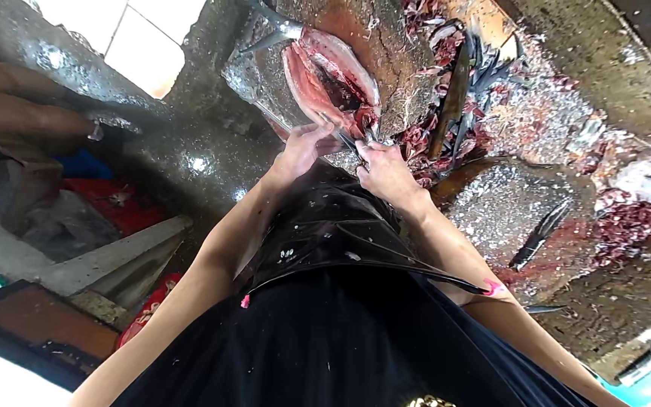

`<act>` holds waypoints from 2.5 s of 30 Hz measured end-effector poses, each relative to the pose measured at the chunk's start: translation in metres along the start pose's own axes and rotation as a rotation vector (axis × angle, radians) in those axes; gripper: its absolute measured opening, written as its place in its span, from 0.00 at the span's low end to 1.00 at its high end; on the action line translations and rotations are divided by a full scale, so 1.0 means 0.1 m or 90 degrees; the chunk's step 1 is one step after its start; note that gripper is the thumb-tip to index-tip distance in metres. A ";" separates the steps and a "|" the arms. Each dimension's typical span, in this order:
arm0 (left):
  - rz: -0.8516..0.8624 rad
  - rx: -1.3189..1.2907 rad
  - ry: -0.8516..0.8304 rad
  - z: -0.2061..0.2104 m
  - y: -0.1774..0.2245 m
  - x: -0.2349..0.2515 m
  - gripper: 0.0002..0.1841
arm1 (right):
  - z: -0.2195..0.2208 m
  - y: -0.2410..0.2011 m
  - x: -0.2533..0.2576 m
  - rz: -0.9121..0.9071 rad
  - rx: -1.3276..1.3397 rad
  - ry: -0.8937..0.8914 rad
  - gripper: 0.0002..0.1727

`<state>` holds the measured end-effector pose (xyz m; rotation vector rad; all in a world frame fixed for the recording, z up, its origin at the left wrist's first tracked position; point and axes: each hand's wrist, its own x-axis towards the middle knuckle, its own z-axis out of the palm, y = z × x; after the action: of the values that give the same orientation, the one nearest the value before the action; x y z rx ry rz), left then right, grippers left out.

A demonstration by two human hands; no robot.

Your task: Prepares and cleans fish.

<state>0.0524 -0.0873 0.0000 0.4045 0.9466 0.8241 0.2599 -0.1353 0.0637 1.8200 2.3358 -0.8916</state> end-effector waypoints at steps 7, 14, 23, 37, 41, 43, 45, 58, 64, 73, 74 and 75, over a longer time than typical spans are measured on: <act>0.015 -0.074 0.027 -0.10 -0.06 0.03 0.13 | -0.18 -0.07 0.01 -0.021 0.073 0.227 0.30; 0.062 -0.123 0.077 -0.12 -0.05 0.13 0.11 | -0.33 0.41 -0.30 0.048 0.407 0.086 0.22; 0.100 -0.095 0.039 -0.13 -0.12 0.07 0.13 | -0.15 0.46 -0.33 0.017 0.458 -0.047 0.23; 0.126 0.041 0.035 -0.13 -0.14 0.07 0.28 | 0.14 0.25 -0.12 -0.047 0.430 0.145 0.23; 0.079 0.047 0.152 -0.08 -0.14 0.13 0.18 | 0.05 0.38 -0.21 -0.016 0.550 0.133 0.18; 0.053 0.092 0.160 0.02 -0.16 0.07 0.17 | -0.04 0.42 -0.31 0.033 0.622 0.078 0.13; 0.057 0.097 0.140 0.05 -0.24 0.02 0.21 | -0.12 0.39 -0.47 0.091 0.717 0.012 0.13; 0.149 0.032 0.070 -0.04 -0.33 0.07 0.30 | -0.14 0.38 -0.57 0.207 0.844 -0.111 0.19; 0.163 0.051 0.089 0.00 -0.30 0.07 0.35 | -0.08 0.34 -0.55 0.123 0.651 -0.106 0.09; 0.070 0.000 0.171 0.01 -0.18 0.13 0.16 | 0.19 0.42 -0.60 -0.023 0.353 0.145 0.26; 0.063 -0.012 0.194 -0.01 -0.11 0.17 0.14 | 0.18 0.43 -0.59 -0.012 0.354 0.148 0.26; 0.068 -0.027 0.222 -0.03 -0.05 0.21 0.12 | 0.18 0.44 -0.59 0.001 0.356 0.142 0.26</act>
<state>0.0587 -0.0743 -0.0168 0.2796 1.2351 1.0308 0.3122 -0.1888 0.0529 2.2116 2.3684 -1.5408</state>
